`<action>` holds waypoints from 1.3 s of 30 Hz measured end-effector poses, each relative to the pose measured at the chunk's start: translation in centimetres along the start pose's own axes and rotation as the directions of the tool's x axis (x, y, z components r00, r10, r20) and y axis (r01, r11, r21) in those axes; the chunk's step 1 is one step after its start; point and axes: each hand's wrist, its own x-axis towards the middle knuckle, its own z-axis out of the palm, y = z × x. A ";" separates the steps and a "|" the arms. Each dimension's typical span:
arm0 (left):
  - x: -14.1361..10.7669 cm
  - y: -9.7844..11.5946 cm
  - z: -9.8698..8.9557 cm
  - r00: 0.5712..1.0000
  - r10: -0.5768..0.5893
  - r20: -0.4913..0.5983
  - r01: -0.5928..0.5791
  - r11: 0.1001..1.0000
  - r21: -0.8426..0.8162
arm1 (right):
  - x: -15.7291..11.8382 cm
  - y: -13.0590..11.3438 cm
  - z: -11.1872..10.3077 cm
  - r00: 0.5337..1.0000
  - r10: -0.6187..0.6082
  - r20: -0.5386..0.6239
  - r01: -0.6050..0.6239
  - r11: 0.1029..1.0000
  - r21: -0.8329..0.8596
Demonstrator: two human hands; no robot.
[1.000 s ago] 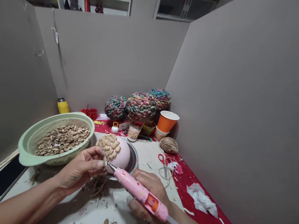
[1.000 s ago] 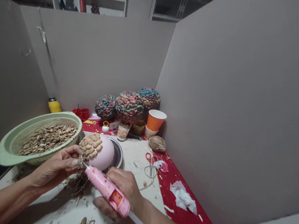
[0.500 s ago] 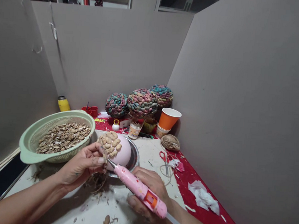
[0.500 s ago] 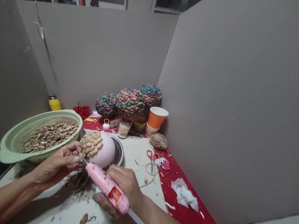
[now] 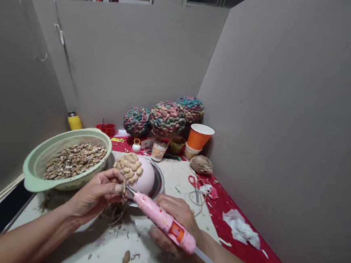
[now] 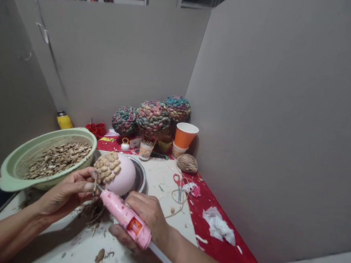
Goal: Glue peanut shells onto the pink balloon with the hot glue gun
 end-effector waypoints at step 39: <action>-0.3 0.3 0.5 1.000 -0.002 0.006 0.002 1.000 0.008 | 0.2 0.0 0.4 0.989 -0.094 -0.116 0.091 0.995 -0.030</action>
